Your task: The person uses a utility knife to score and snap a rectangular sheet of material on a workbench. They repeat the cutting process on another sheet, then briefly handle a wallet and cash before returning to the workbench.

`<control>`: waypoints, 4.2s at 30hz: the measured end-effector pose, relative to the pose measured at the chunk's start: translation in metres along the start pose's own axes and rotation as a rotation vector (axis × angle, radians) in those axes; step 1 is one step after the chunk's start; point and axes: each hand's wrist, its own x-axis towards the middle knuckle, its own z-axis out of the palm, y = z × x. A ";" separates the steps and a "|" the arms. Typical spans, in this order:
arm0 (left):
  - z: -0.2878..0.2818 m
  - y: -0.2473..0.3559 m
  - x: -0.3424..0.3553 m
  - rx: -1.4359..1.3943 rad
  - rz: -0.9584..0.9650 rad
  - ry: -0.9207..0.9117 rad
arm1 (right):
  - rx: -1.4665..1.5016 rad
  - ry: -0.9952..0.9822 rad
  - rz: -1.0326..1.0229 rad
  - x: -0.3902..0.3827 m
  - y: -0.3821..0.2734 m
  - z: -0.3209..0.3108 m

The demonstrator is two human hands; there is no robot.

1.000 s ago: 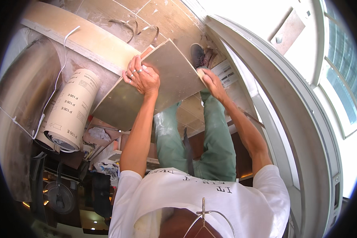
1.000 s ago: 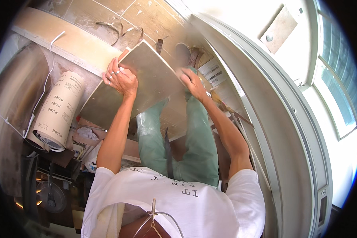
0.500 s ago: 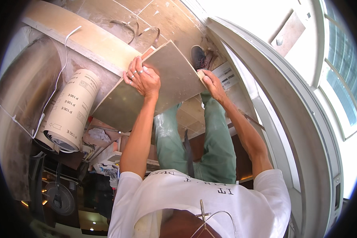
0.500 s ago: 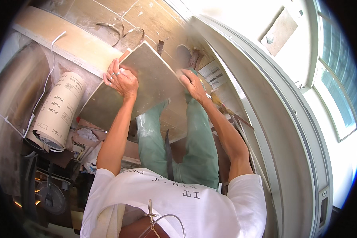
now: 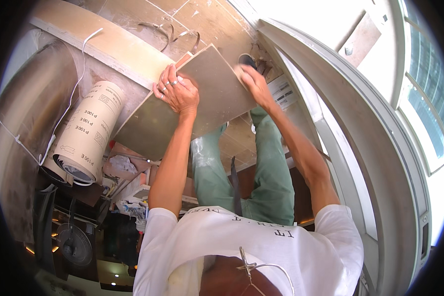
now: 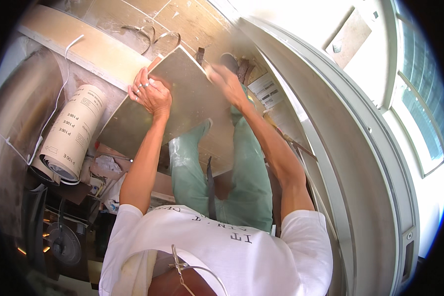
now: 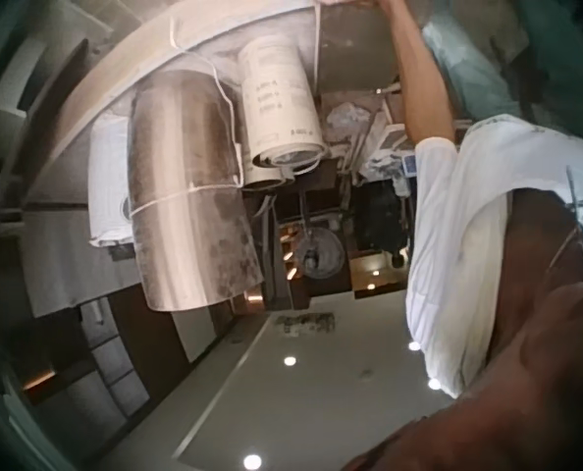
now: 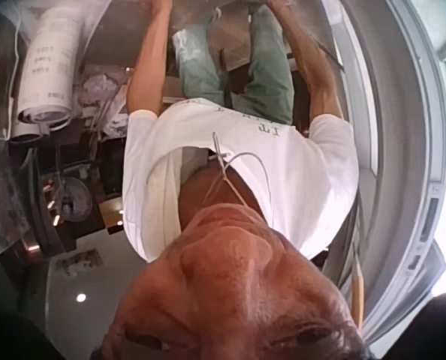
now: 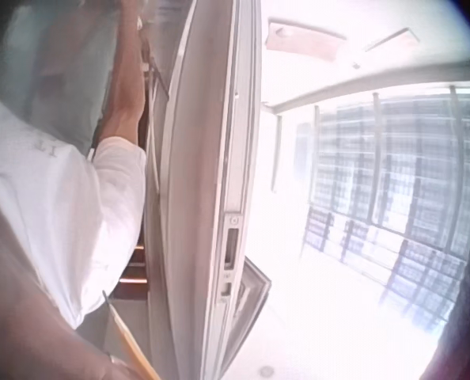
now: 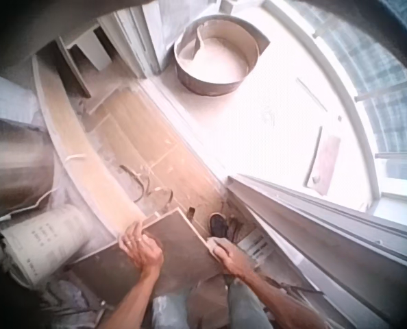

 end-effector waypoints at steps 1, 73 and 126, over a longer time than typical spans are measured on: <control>0.004 0.002 0.003 -0.007 0.008 0.016 | -0.017 0.046 -0.040 0.035 -0.026 0.011; -0.153 -0.051 -0.236 -1.977 -1.228 0.079 | -0.617 0.098 -0.227 -0.123 -0.003 -0.085; -0.334 0.036 -0.442 -2.055 -1.480 1.593 | -0.357 -0.701 -0.770 -0.213 -0.232 0.179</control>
